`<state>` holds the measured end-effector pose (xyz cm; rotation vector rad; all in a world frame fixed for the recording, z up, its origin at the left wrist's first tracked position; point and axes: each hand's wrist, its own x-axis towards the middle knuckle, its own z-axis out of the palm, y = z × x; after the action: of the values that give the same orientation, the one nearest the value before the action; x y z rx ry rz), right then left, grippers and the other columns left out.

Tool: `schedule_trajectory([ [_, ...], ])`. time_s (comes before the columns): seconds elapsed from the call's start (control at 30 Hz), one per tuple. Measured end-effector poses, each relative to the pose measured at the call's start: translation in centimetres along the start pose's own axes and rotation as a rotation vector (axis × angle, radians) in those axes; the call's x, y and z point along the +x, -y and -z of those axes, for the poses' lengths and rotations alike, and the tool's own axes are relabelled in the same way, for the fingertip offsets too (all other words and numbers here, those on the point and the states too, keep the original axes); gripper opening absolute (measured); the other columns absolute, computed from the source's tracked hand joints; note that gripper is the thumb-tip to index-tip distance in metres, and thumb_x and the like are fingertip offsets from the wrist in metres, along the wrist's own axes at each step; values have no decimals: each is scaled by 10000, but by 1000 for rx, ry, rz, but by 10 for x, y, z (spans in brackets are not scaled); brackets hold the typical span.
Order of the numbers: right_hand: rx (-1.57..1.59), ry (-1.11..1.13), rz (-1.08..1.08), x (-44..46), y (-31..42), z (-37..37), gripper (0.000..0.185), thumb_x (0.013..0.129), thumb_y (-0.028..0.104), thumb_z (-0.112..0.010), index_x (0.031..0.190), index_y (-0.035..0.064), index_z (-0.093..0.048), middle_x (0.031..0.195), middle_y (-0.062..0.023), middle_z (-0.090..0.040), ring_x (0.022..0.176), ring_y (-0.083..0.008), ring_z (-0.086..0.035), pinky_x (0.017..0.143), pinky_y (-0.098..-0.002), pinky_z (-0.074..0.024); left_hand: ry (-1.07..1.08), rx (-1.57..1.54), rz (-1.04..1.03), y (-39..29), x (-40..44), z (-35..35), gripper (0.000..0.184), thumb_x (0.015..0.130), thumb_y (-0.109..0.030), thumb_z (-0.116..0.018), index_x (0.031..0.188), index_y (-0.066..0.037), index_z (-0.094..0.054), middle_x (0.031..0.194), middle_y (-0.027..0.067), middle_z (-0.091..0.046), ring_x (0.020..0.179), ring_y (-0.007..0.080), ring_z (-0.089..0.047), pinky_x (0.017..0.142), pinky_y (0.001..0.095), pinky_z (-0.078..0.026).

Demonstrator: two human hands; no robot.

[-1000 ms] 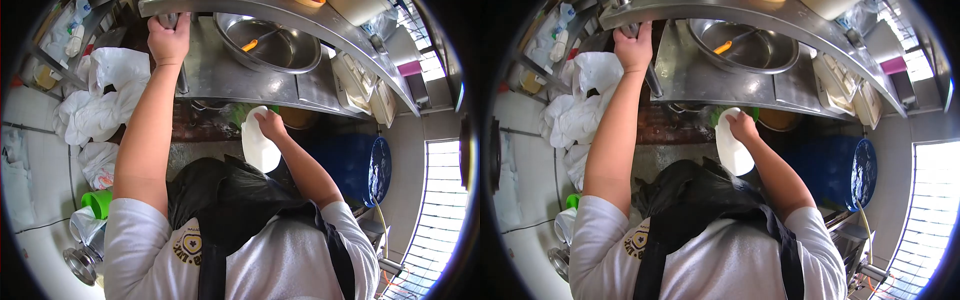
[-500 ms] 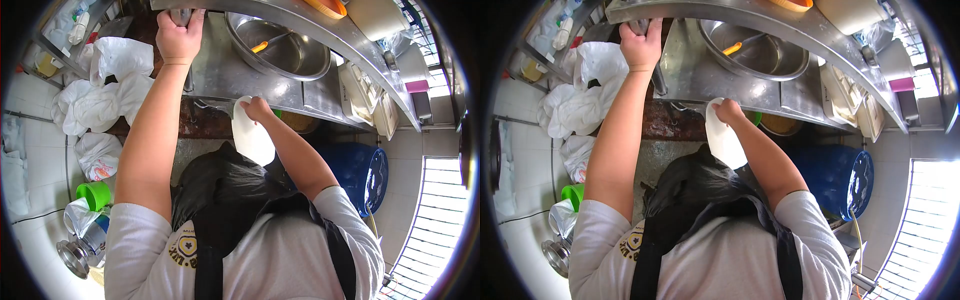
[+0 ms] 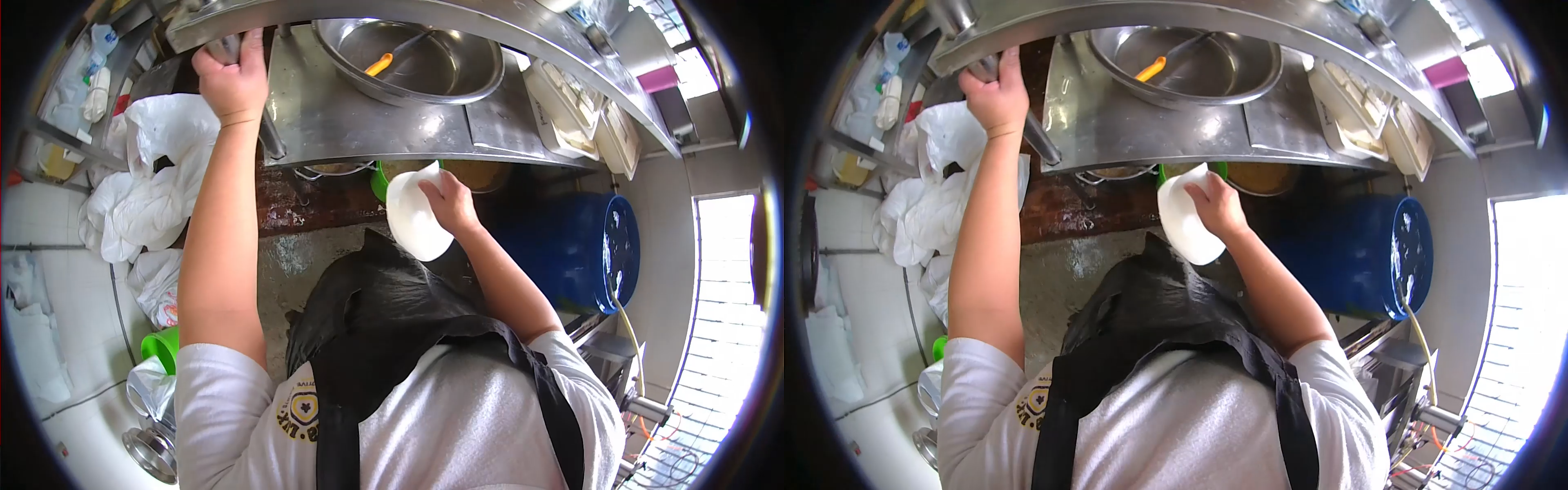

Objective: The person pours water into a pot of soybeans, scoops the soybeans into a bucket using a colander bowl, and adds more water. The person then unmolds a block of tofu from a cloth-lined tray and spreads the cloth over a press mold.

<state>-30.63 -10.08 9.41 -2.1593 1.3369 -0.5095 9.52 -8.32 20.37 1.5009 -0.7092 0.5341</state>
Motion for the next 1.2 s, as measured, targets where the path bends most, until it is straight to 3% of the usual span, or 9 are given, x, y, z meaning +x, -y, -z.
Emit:
schedule_trajectory([
  [0.23,-243,69,-73,-30,-19,61,517,938,468,-702,1005,-42,-645,967,-290,-711,962,-475,-690,841,-519,-557,-39,-50,-96,11,4,-7,503,840,-354,-885,1028,53,-656,976,112,-759,880,220,-728,825,353,-558],
  [0.4,-455,201,-156,-13,-37,82,557,939,500,-681,1036,-48,-715,1027,-283,-728,986,-443,-708,877,-502,-563,204,-278,226,-7,6,7,398,834,-343,-882,922,4,-709,756,80,-747,616,127,-697,664,289,-555],
  [0.47,-520,300,-175,0,-44,88,554,931,495,-696,1068,-40,-728,1059,-269,-732,1030,-423,-704,911,-494,-553,254,-221,282,-10,8,10,413,834,-354,-881,937,10,-713,806,85,-756,695,161,-718,728,312,-563],
  [0.6,-607,393,-200,29,-44,93,544,905,471,-739,1131,-24,-739,1119,-253,-729,1080,-399,-696,948,-470,-546,131,-180,29,14,9,-2,338,875,-312,-847,931,10,-759,818,45,-752,574,110,-656,579,275,-550],
  [0.7,-771,406,-65,46,-47,96,566,897,483,-744,1132,-32,-742,1187,-234,-720,1123,-373,-694,975,-451,-550,111,-98,8,18,8,-3,370,868,-338,-851,912,13,-743,794,53,-742,569,125,-662,585,282,-551],
  [0.77,-883,484,-53,64,-51,97,577,899,490,-738,1153,-27,-728,1201,-230,-715,1146,-372,-688,977,-460,-554,170,-98,119,17,9,0,522,819,-456,-871,958,20,-708,955,133,-757,885,263,-731,872,376,-551],
  [0.87,-833,396,-118,72,-42,107,534,892,466,-752,1152,0,-737,1177,-193,-737,1124,-362,-703,945,-476,-573,143,-81,120,22,9,-4,529,821,-459,-868,932,25,-689,896,118,-757,858,260,-731,862,377,-552],
  [1.0,-851,468,-203,80,-12,124,509,881,450,-768,1145,15,-745,1179,-165,-746,1125,-347,-708,920,-471,-584,135,-111,208,-2,3,2,502,833,-449,-864,898,11,-671,760,76,-734,649,195,-702,718,326,-565],
  [1.2,-987,496,-14,78,-9,146,274,901,242,-709,1099,66,-780,1161,-129,-762,1092,-308,-731,881,-438,-596,114,-122,143,-4,2,0,492,854,-350,-860,1006,91,-702,920,125,-755,590,159,-688,532,283,-587],
])
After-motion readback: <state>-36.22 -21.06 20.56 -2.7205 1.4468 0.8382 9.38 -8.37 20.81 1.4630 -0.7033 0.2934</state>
